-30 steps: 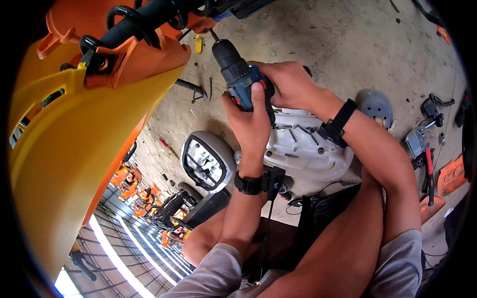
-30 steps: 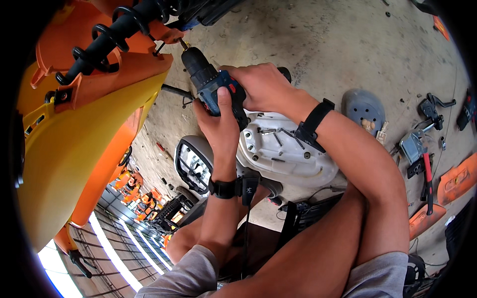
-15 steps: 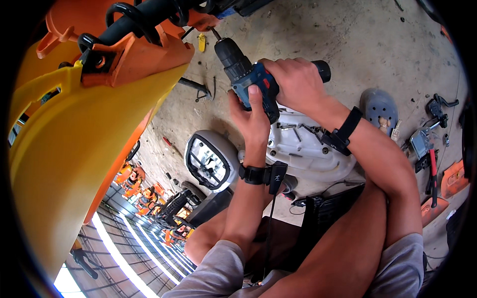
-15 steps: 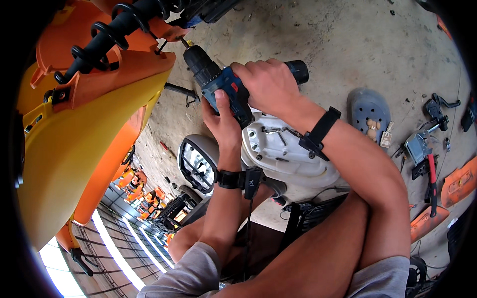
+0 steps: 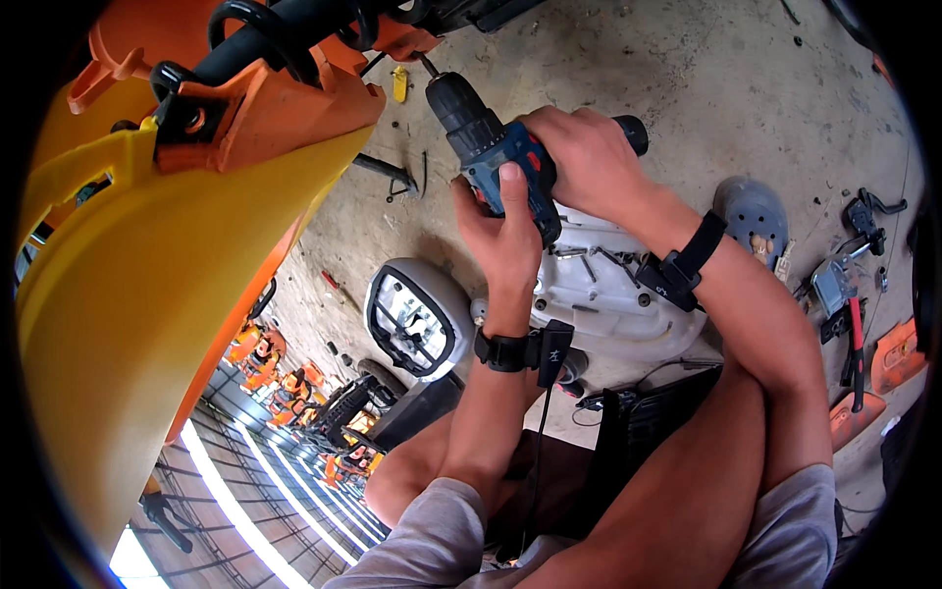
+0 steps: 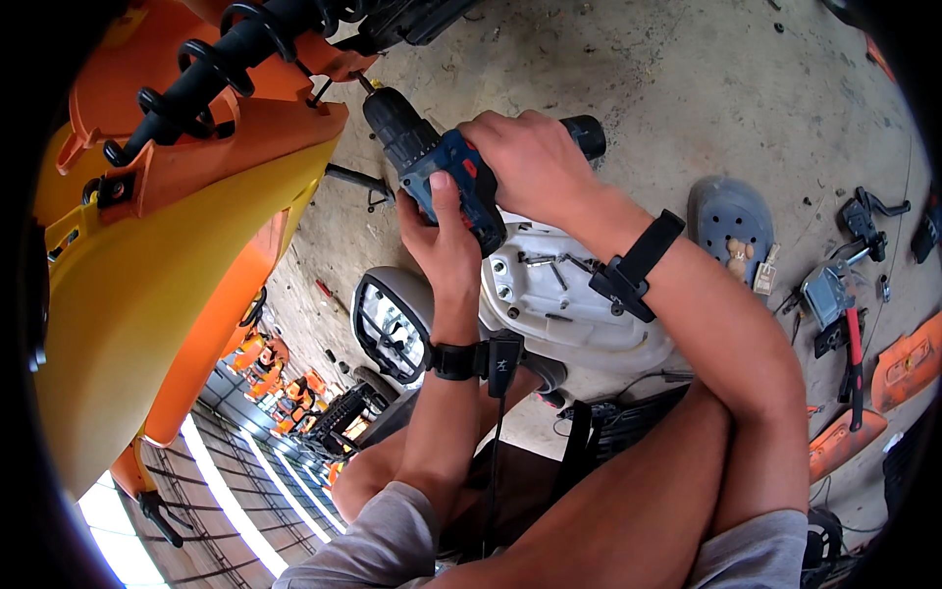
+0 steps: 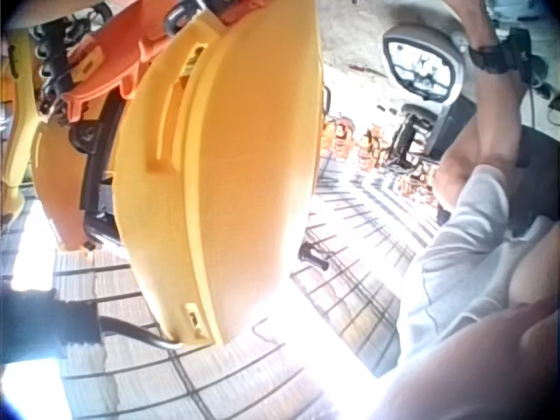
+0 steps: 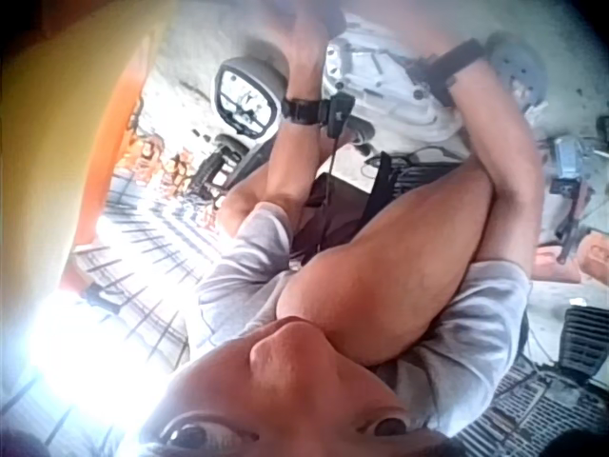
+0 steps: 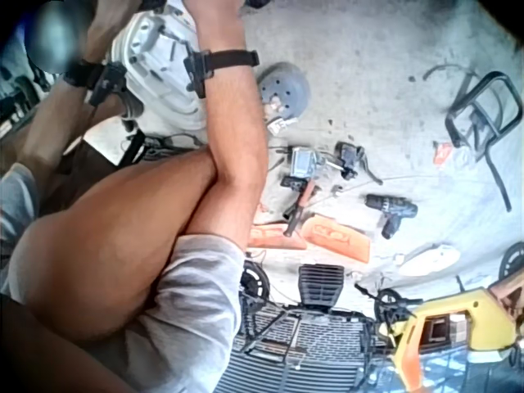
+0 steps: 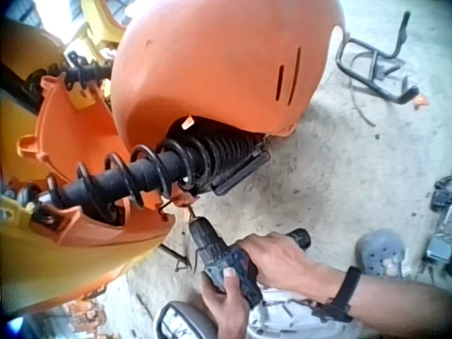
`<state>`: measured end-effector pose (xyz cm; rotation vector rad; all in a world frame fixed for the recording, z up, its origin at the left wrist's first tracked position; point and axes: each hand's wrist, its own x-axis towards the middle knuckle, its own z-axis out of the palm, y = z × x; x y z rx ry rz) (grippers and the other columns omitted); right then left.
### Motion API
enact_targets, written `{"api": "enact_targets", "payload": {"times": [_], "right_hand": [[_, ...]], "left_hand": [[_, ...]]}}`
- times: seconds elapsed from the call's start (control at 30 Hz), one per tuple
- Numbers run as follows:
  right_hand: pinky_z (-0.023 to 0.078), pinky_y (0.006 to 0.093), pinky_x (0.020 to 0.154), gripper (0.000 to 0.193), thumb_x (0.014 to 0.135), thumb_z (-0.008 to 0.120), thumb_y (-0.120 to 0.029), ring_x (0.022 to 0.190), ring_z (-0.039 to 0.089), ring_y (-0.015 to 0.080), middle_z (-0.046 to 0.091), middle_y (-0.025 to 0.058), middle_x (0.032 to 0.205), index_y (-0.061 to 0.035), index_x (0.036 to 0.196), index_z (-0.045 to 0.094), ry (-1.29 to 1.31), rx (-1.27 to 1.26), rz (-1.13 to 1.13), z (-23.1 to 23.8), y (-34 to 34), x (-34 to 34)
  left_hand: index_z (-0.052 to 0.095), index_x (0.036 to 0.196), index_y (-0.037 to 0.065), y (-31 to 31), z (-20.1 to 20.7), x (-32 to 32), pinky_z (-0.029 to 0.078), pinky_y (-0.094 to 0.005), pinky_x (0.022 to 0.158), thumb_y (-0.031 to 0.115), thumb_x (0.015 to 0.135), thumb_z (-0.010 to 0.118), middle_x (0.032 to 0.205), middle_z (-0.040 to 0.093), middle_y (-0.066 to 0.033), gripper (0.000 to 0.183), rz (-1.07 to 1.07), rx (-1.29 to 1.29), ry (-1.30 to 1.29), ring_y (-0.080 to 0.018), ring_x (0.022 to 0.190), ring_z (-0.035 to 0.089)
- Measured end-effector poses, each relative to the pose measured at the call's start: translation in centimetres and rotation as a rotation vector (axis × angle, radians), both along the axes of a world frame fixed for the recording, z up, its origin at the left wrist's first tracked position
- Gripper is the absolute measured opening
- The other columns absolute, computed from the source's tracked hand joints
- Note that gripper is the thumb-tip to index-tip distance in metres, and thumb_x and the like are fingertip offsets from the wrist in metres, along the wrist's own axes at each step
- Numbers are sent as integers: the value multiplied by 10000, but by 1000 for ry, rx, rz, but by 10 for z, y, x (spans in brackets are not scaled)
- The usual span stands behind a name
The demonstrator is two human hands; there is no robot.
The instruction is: The person assembles a headlight assembly using a screwdriver and a wrench while sitting on the floor. Then the person uses a power drill to fasten a plastic panel onto the front of an orange scooter.
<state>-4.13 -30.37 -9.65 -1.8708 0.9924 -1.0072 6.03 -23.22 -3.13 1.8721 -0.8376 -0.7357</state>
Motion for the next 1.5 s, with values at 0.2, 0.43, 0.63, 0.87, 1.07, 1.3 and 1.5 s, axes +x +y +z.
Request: {"api": "enact_targets", "payload": {"times": [0.2, 0.43, 0.63, 0.87, 1.07, 1.3, 1.5], "right_hand": [[540, 445, 734, 261, 687, 703, 19, 828, 675, 357, 699, 133, 873, -34, 943, 699, 21, 29, 25, 5, 3, -3], [538, 451, 727, 276, 674, 703, 23, 815, 669, 359, 693, 125, 862, -35, 944, 694, 31, 29, 10, 1, 3, -2], [538, 447, 718, 291, 661, 697, 37, 806, 668, 354, 682, 118, 855, -30, 944, 681, 38, 15, 13, 4, 5, -3], [536, 441, 708, 324, 630, 703, 46, 806, 666, 349, 674, 113, 849, -25, 945, 678, 49, 23, 25, 0, 6, -2], [532, 434, 692, 311, 625, 704, 34, 786, 665, 341, 669, 106, 838, -31, 927, 671, 82, -13, 8, 1, 7, -5], [524, 422, 700, 307, 623, 702, 19, 780, 665, 320, 664, 98, 835, -38, 922, 658, 137, -41, 2, 6, 6, -10], [509, 401, 721, 314, 624, 693, 7, 797, 659, 303, 654, 99, 841, -44, 931, 646, 161, -50, 43, 7, 7, -11]], "left_hand": [[503, 1128, -32, 0, -1, 4, 483, -269, 757, 365, 967, 688, 986, 616, -79, 467, 1, -19, 63, -121, 867, 556], [534, 1229, -37, 4, -4, 9, 477, -271, 845, 369, 1007, 624, 1087, 622, -79, 472, -82, 39, -31, -121, 951, 563], [497, 1128, -32, 3, -3, 7, 478, -269, 759, 392, 970, 683, 973, 609, -76, 489, -48, 14, -13, -114, 876, 544], [537, 1249, -33, 6, -3, 9, 481, -275, 848, 372, 1015, 611, 1100, 620, -74, 473, -90, 56, -48, -116, 944, 563], [520, 1178, -25, 6, -7, 11, 482, -278, 807, 381, 996, 641, 1043, 616, -79, 461, -78, 23, 9, -115, 920, 556], [538, 1268, -23, 8, -5, 11, 477, -276, 888, 363, 1032, 584, 1121, 622, -73, 454, -117, 61, 17, -116, 989, 560], [519, 1213, -16, 13, -13, 12, 486, -281, 837, 330, 1014, 615, 1082, 616, -73, 411, -52, 14, 55, -112, 949, 558]]}}
